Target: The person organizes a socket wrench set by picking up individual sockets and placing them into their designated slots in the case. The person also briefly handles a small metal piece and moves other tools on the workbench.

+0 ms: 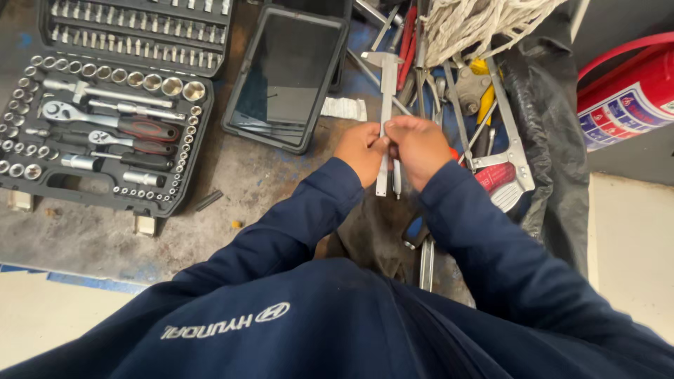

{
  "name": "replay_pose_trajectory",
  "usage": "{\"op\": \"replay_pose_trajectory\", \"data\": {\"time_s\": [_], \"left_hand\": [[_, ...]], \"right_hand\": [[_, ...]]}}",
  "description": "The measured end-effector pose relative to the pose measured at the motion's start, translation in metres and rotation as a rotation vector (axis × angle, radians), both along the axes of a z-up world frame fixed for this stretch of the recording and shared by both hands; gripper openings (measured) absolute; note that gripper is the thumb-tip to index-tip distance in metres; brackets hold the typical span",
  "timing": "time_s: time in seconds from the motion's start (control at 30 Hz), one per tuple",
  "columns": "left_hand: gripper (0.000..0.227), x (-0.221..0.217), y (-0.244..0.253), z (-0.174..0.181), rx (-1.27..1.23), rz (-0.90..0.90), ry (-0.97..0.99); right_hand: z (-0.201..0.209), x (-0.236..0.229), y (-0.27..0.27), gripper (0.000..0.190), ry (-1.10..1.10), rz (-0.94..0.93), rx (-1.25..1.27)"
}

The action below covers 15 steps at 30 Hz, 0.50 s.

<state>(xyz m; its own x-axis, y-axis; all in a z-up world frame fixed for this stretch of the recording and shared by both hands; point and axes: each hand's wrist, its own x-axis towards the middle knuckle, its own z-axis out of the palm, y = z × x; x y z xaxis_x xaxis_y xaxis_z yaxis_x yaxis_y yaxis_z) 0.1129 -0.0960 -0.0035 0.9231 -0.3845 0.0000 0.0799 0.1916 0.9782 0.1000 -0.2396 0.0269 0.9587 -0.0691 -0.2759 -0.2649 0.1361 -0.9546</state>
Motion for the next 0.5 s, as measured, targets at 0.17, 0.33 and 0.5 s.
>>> {"op": "replay_pose_trajectory", "data": {"time_s": [0.17, 0.33, 0.5], "left_hand": [[0.033, 0.023, -0.019, -0.012, 0.011, -0.083, 0.168], [0.024, -0.009, -0.024, -0.041, -0.043, -0.084, 0.088], [0.017, -0.011, -0.016, -0.030, 0.055, -0.108, -0.023]], "right_hand": [[0.015, 0.069, -0.012, 0.019, -0.034, -0.042, -0.006], [-0.017, 0.162, -0.055, 0.023, -0.115, -0.078, -0.016], [-0.052, 0.270, -0.105, 0.023, -0.004, -0.187, 0.028]]}}
